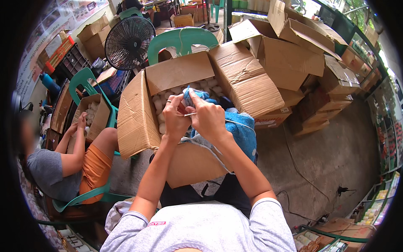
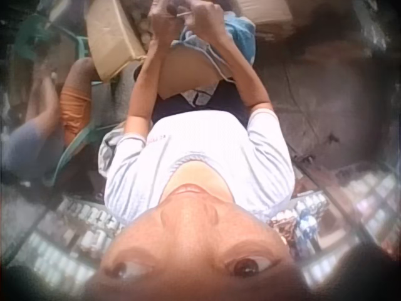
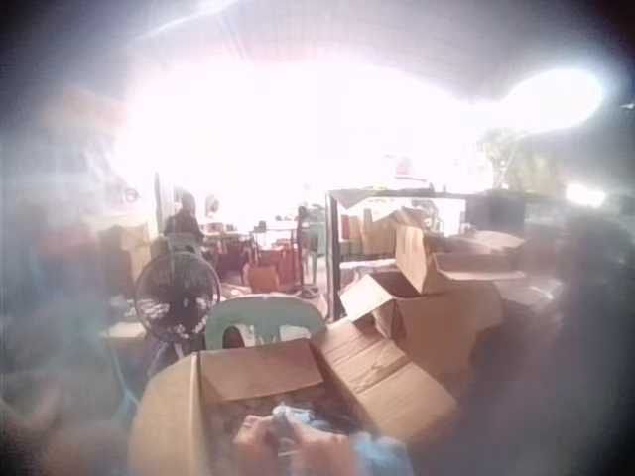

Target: The person repeatedly picks small white cotton balls from a cardboard box, wraps each one with a thin string, and uses scissors to cut the string. The wrapped items are placed back into the box. A blue cloth is used to wipe or handle the cotton balls during the process.

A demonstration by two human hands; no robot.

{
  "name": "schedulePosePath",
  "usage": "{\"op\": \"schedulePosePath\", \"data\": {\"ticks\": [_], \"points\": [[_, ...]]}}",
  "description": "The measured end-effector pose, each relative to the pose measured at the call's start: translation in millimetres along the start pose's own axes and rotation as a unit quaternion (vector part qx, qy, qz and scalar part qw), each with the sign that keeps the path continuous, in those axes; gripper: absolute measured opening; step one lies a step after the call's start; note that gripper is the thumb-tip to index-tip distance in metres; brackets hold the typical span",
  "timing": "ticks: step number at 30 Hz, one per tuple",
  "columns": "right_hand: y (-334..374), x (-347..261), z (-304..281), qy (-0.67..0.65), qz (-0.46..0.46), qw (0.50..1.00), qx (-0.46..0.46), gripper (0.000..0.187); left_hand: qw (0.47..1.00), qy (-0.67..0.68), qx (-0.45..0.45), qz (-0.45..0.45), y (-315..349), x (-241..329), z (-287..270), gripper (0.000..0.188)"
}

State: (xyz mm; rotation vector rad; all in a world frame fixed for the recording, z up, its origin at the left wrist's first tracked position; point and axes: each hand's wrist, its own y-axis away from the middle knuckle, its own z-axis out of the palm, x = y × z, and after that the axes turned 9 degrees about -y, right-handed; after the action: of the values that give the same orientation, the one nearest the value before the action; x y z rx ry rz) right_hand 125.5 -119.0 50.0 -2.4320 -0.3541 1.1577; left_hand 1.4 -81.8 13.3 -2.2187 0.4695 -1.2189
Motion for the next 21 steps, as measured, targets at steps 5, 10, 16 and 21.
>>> {"op": "schedulePosePath", "data": {"ticks": [5,10,16,21], "points": [[-9.0,8.6,5.2,-0.052,0.071,0.996,-0.02,0.045,0.997,0.07,-0.003,0.023,1.8,-5.5,3.1,0.038],[-7.7,16.2,17.5,-0.131,0.092,0.986,0.053,0.025,0.999,0.028,-0.012,0.043,0.2,2.7,-4.7,0.044],[-11.3,41.4,29.3,-0.456,0.166,0.871,0.08,0.02,0.993,0.095,-0.07,-0.002,-1.7,9.5,-8.6,0.05],[-5.5,26.0,16.8,-0.608,0.256,0.75,0.054,0.023,0.969,0.16,-0.149,-0.117,-1.3,4.6,-11.4,0.053]]}}
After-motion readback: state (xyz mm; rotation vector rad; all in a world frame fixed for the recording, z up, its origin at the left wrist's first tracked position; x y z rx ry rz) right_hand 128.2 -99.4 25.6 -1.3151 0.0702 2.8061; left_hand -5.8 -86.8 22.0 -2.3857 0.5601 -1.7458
